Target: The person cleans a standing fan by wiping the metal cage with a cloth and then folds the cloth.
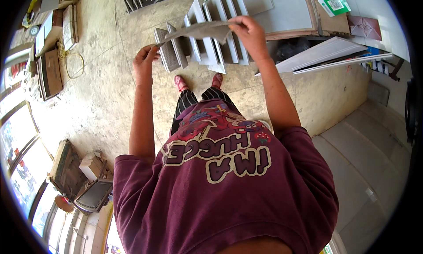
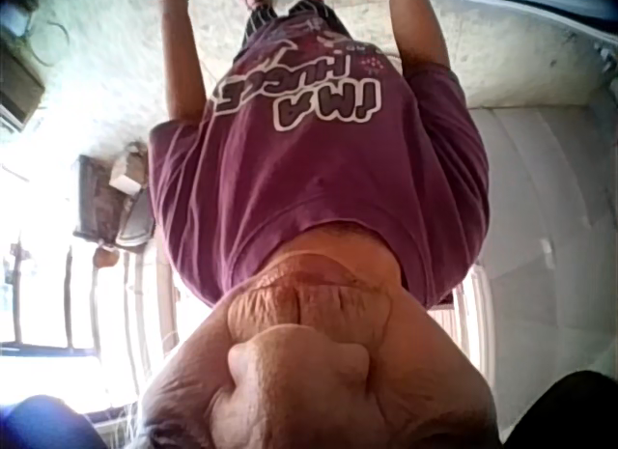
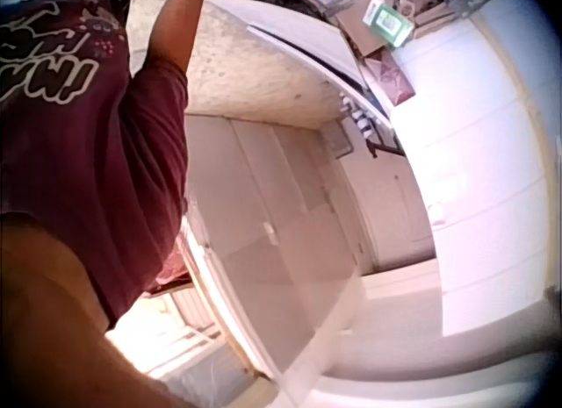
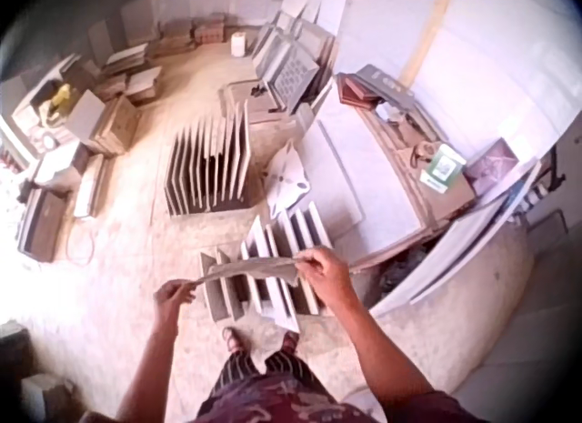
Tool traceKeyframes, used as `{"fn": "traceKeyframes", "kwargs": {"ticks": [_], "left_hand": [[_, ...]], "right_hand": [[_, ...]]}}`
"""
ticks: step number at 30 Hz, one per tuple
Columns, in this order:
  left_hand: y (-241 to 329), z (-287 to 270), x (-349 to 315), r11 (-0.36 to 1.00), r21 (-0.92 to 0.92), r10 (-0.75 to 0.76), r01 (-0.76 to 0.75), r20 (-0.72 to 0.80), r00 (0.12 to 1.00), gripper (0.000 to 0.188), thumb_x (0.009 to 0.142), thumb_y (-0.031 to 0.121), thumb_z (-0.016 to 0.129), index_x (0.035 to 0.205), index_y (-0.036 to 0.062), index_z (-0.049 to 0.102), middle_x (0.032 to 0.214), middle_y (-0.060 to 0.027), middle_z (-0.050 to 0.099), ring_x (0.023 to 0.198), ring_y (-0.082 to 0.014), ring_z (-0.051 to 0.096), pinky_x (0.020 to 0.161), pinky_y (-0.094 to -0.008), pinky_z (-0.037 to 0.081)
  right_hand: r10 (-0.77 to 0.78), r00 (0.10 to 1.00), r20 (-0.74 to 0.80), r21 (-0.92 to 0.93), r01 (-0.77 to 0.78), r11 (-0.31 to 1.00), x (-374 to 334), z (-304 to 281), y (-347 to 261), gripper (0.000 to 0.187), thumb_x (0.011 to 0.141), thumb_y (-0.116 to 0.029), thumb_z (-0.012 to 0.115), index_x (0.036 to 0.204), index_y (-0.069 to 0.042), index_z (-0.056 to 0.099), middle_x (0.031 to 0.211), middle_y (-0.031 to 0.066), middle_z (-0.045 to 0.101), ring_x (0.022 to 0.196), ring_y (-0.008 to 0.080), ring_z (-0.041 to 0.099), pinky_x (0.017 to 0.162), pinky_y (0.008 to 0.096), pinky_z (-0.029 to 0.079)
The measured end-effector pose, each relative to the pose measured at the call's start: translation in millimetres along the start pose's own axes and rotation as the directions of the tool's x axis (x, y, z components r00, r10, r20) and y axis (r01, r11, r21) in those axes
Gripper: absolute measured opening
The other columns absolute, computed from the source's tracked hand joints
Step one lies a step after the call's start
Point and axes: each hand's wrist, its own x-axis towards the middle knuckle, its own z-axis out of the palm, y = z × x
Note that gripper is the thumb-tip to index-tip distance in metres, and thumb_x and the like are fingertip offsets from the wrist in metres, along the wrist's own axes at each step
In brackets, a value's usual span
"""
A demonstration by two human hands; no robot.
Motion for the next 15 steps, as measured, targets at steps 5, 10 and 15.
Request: {"fn": "traceKeyframes", "kwargs": {"ticks": [5,10,15], "left_hand": [[-10,53,18,0.998,-0.057,0.026,-0.02,0.12,0.992,0.017,0.086,0.013,0.059,0.098,0.0018,0.063,0.085,-0.0056,0.066,0.069,-0.0092,0.059,0.063,-0.0218,0.046],[-65,102,21,0.994,-0.012,-0.104,0.109,0.202,0.974,0.018,0.084,0.014,0.062,0.098,0.0034,0.064,0.08,-0.0037,0.066,0.061,-0.0087,0.058,0.055,-0.0203,0.046],[-113,120,-8,0.967,0.223,-0.187,0.127,0.273,0.944,0.017,0.082,0.017,0.063,0.093,0.0048,0.066,0.077,-0.0017,0.065,0.06,-0.0077,0.058,0.052,-0.0205,0.044]], "right_hand": [[-0.097,0.97,-0.221,-0.067,0.084,0.994,14,-36,8,0.011,0.077,-0.002,0.065,0.087,-0.003,0.063,0.084,0.0048,0.062,0.071,0.0108,0.059,0.066,0.0228,0.048],[0.005,0.958,-0.288,-0.146,-0.05,0.988,-10,-55,60,0.011,0.076,-0.005,0.065,0.087,-0.004,0.064,0.084,0.0061,0.062,0.071,0.0137,0.059,0.065,0.0249,0.048],[0.119,0.965,-0.233,-0.281,-0.183,0.942,-68,-66,120,0.012,0.075,-0.008,0.065,0.087,-0.004,0.065,0.078,0.0081,0.062,0.068,0.0163,0.059,0.063,0.0266,0.046]]}}
